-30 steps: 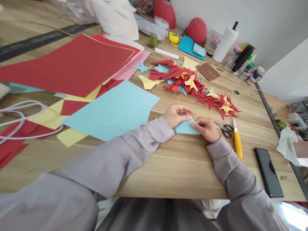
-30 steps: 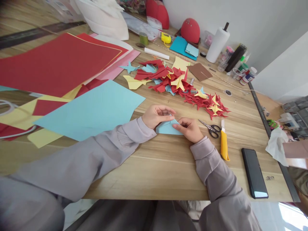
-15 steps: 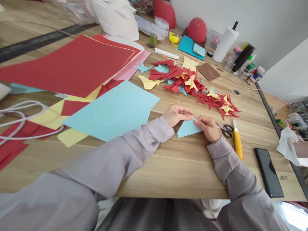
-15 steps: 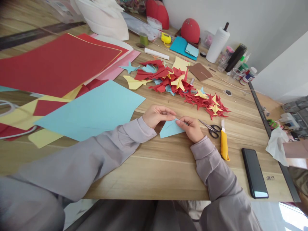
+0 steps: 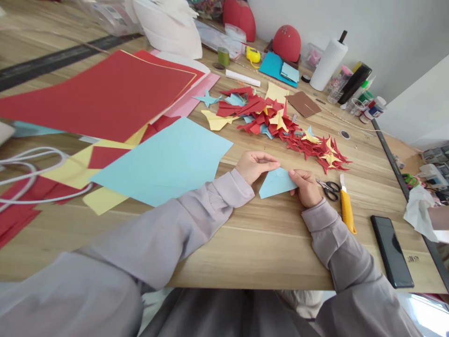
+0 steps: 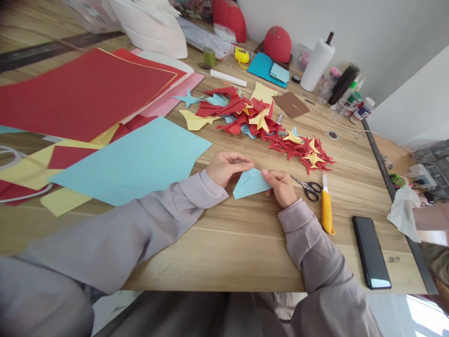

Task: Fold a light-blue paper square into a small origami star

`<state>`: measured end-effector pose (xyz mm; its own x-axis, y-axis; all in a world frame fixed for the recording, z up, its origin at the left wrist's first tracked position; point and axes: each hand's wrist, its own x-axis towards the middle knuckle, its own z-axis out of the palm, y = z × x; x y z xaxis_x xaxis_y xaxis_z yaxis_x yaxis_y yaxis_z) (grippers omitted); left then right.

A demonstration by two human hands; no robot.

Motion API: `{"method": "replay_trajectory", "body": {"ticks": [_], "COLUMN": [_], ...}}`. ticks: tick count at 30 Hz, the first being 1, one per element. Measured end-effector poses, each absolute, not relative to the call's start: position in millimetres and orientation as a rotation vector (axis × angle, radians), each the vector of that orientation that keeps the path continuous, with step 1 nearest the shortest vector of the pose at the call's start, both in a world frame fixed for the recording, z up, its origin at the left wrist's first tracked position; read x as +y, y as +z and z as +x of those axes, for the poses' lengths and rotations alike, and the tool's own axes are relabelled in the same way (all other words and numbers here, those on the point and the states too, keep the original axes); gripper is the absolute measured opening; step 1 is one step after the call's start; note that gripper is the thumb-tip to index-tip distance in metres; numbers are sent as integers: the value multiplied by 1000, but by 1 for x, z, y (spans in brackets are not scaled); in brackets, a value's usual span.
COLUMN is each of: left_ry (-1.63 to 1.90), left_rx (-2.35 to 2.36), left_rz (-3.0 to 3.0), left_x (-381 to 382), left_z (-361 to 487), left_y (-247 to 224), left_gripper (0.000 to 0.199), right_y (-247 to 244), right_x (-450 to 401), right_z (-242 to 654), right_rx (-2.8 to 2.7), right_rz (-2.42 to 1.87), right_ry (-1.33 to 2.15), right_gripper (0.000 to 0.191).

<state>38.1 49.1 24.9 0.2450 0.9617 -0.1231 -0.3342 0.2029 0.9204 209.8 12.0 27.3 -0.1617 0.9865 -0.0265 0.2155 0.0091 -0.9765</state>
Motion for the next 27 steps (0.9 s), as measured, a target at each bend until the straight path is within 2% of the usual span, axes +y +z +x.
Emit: {"method": "replay_trajectory", "body": {"ticks": [6,16,22,27], "left_ry": [979,948,1035,1016], "left_rx": [841,804,870,859], "left_rz": [1156,1140,1275,1163], "left_x": [47,49,49,49], "left_z": [37,35,36,37], "left_y": [27,27,26,22], "left_gripper": [28,23,22,26], "right_y": [32,34,34,32], "right_x": [10,10,10,11], "right_z": [207,205,205,204], "right_rx": [-1587,-1759,-1701,-1548], "right_rz": [-1317,-1313,-1310,-1281], "right_ry": [1228,1234,1254,1315], "right_gripper": [53,56,55,51]}}
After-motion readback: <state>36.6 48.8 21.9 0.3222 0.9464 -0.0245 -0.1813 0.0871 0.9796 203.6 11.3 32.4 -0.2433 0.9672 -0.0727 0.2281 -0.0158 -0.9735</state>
